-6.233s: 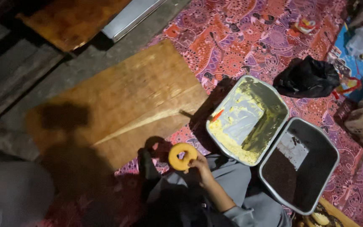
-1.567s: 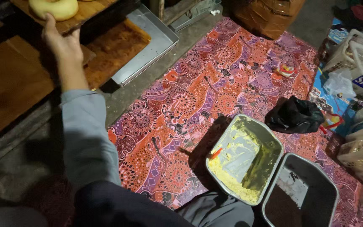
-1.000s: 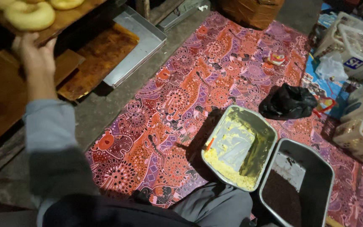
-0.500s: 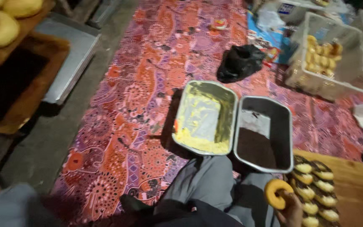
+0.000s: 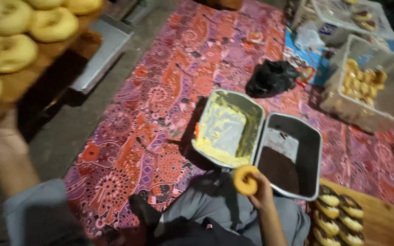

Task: The person repeatedly picks up plain donuts, dips them into a yellow spread, then into a dark crumb topping, and places them on a wooden board. The process is repeated for multiple donuts throughout the clip.

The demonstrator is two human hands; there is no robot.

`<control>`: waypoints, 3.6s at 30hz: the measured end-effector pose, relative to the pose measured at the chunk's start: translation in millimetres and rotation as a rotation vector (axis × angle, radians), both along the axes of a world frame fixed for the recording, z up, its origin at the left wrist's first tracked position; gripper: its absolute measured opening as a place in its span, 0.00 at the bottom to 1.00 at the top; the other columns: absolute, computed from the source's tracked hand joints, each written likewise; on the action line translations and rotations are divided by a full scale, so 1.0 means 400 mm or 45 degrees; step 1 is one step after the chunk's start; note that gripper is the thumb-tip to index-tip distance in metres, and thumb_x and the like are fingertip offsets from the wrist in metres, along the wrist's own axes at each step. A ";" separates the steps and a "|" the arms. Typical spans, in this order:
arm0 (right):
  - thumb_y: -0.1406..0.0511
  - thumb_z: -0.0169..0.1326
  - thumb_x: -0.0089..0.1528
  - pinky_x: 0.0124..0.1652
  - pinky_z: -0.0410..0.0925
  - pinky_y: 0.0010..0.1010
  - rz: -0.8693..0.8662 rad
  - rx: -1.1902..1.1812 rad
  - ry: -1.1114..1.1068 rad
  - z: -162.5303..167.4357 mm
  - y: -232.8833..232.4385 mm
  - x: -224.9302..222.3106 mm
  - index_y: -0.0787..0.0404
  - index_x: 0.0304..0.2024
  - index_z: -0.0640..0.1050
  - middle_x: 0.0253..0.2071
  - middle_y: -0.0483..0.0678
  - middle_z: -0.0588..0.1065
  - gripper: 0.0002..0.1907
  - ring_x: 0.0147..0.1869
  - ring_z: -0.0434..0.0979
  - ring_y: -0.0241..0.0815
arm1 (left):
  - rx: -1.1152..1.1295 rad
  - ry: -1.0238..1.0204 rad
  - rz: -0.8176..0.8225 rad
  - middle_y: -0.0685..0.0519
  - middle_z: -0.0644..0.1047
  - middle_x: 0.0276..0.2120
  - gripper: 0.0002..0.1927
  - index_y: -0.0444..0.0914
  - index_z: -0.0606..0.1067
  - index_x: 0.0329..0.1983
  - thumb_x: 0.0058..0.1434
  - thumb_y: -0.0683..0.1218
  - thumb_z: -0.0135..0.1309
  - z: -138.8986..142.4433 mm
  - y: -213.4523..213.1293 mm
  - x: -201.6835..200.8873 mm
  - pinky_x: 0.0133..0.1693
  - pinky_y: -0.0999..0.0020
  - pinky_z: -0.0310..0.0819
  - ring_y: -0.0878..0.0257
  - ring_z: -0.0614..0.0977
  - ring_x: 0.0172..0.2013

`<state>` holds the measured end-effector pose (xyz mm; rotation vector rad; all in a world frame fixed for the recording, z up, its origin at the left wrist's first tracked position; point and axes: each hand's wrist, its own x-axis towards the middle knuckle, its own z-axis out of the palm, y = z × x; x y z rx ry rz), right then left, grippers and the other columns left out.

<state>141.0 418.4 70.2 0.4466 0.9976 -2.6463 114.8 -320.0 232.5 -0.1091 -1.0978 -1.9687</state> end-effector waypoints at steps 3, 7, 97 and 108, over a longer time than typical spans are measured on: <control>0.65 0.56 0.63 0.49 0.74 0.39 0.302 0.299 0.189 0.175 -0.243 -0.143 0.70 0.55 0.75 0.47 0.54 0.79 0.20 0.48 0.81 0.45 | -0.023 0.024 0.043 0.40 0.70 0.70 0.28 0.34 0.65 0.75 0.72 0.40 0.50 0.013 0.027 0.022 0.63 0.45 0.78 0.43 0.76 0.67; 0.65 0.57 0.65 0.52 0.73 0.34 0.781 0.575 0.753 0.453 -0.572 -0.276 0.66 0.60 0.73 0.48 0.49 0.79 0.22 0.50 0.80 0.41 | 0.126 0.027 0.061 0.39 0.72 0.69 0.28 0.33 0.64 0.75 0.70 0.38 0.48 0.029 0.086 0.057 0.57 0.45 0.82 0.44 0.78 0.65; 0.74 0.42 0.49 0.47 0.77 0.49 0.508 -0.299 -0.367 -0.275 -0.623 0.056 0.70 0.55 0.71 0.46 0.63 0.78 0.29 0.47 0.82 0.58 | 0.250 -1.252 -0.138 0.38 0.75 0.57 0.25 0.29 0.75 0.56 0.67 0.54 0.47 -0.547 0.039 0.278 0.62 0.50 0.67 0.44 0.75 0.58; 0.61 0.44 0.68 0.40 0.77 0.47 0.269 0.306 -0.597 -0.333 -0.661 0.056 0.64 0.48 0.74 0.40 0.57 0.77 0.15 0.40 0.81 0.52 | -0.749 -1.554 0.352 0.39 0.73 0.61 0.24 0.32 0.74 0.59 0.68 0.53 0.51 -0.603 0.189 0.101 0.65 0.48 0.65 0.44 0.72 0.63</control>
